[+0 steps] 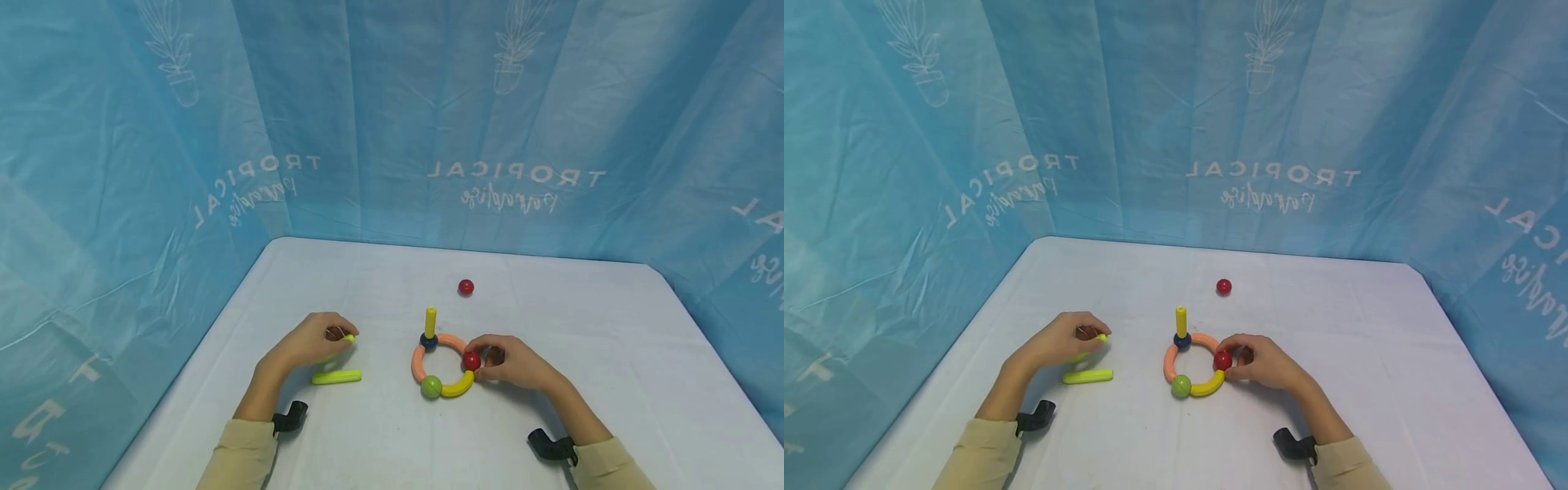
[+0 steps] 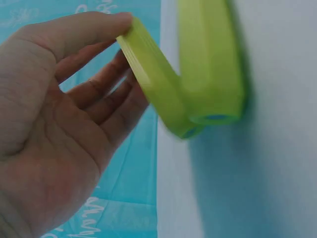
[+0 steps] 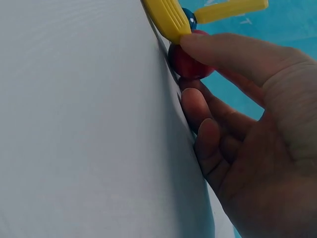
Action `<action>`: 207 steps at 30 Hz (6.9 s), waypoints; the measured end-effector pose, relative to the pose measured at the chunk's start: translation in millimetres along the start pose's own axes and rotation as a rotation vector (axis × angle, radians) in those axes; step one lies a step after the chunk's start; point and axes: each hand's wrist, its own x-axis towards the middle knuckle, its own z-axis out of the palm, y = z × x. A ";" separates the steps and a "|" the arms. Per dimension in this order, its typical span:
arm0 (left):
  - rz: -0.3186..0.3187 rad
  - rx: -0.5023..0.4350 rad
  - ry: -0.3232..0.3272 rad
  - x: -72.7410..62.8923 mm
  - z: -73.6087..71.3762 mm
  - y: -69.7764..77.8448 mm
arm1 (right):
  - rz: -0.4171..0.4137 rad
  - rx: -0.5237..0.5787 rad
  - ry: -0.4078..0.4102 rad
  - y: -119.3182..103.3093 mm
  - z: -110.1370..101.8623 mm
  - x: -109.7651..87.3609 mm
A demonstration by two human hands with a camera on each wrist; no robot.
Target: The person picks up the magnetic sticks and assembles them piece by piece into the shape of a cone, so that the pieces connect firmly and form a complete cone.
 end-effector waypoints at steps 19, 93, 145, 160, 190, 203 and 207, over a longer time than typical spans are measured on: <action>0.104 -0.087 0.184 15.7 -5.9 33.1 | -0.015 -0.064 0.021 -3.8 2.8 4.9; 0.037 -0.044 -0.120 -8.8 17.3 10.9 | -0.006 -0.165 0.070 -7.0 8.4 10.4; 0.107 -0.102 -0.019 -2.4 18.8 30.1 | -0.070 -0.302 0.113 -7.8 12.4 11.0; 0.139 -0.137 -0.009 7.2 16.2 56.6 | -0.091 -0.326 0.136 -8.4 16.2 11.0; 0.231 -0.317 -0.032 45.8 64.1 107.3 | -0.043 -0.280 0.125 -10.1 16.8 11.5; 0.290 -0.286 -0.038 54.8 80.1 114.3 | -0.047 -0.282 0.132 -8.0 17.4 12.1; 0.291 -0.276 -0.034 55.1 81.3 112.8 | -0.046 -0.280 0.131 -7.7 17.6 12.6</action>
